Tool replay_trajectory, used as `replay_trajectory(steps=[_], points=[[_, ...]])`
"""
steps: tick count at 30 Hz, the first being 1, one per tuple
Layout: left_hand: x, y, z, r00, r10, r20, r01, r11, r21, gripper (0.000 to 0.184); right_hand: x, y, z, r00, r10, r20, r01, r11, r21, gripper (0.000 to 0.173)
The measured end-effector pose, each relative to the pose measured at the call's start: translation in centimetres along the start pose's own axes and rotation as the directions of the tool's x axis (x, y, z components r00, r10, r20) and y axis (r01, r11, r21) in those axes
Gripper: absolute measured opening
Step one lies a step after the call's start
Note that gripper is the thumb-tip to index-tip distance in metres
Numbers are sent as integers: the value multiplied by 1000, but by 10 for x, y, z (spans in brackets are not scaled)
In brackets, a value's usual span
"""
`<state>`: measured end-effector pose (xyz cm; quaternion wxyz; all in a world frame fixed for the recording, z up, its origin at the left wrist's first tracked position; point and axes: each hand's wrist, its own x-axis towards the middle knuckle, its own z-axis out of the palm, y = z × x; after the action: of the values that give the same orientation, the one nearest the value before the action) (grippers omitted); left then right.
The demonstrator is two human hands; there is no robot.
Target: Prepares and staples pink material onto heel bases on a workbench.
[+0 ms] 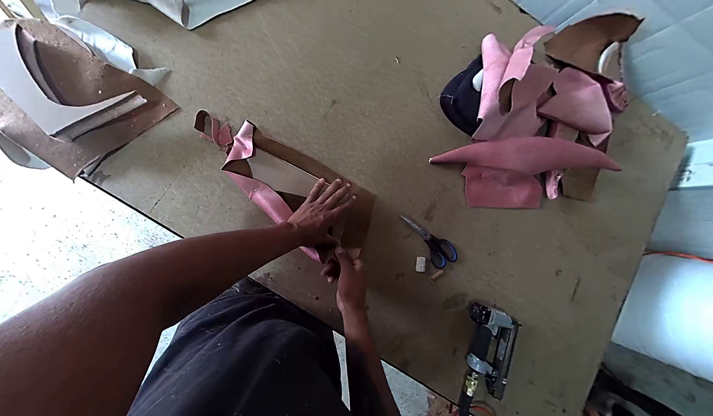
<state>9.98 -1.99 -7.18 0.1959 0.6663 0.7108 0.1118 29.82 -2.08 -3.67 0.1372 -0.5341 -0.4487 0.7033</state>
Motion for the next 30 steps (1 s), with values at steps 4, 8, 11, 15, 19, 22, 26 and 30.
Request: replay_trajectory(steps=[4, 8, 11, 15, 19, 22, 26, 30], points=[[-1, -3, -9, 999, 21, 30, -19, 998, -68, 92, 23, -26, 0, 989, 132, 67, -122, 982, -142, 41], [-2, -6, -13, 998, 35, 45, -30, 994, -108, 87, 42, -40, -5, 984, 176, 39, -144, 896, -420, 45], [-6, -4, -18, 997, 42, 71, -36, 995, -95, 119, 55, -50, 1, 990, 141, 14, -107, 807, -581, 49], [-3, -2, -8, 999, 32, 23, -32, 999, -21, 125, 76, -52, 7, 997, 76, 24, -41, 753, -656, 44], [0, -1, 0, 999, 29, -27, -29, 1000, 3, 103, 62, -46, -14, 974, -200, 102, 224, 842, -490, 29], [-1, 1, -4, 1000, 13, -16, -13, 1000, 9, 107, 14, -53, -91, 903, -428, -42, 366, 816, -447, 32], [0, 2, -5, 999, 3, -32, -3, 1000, -6, 104, -53, -24, -256, 671, -611, -420, 199, 694, -692, 36], [1, 1, -4, 999, 15, -39, -15, 1000, -5, 96, -64, 30, -346, 656, -579, -484, -124, 551, -826, 74]])
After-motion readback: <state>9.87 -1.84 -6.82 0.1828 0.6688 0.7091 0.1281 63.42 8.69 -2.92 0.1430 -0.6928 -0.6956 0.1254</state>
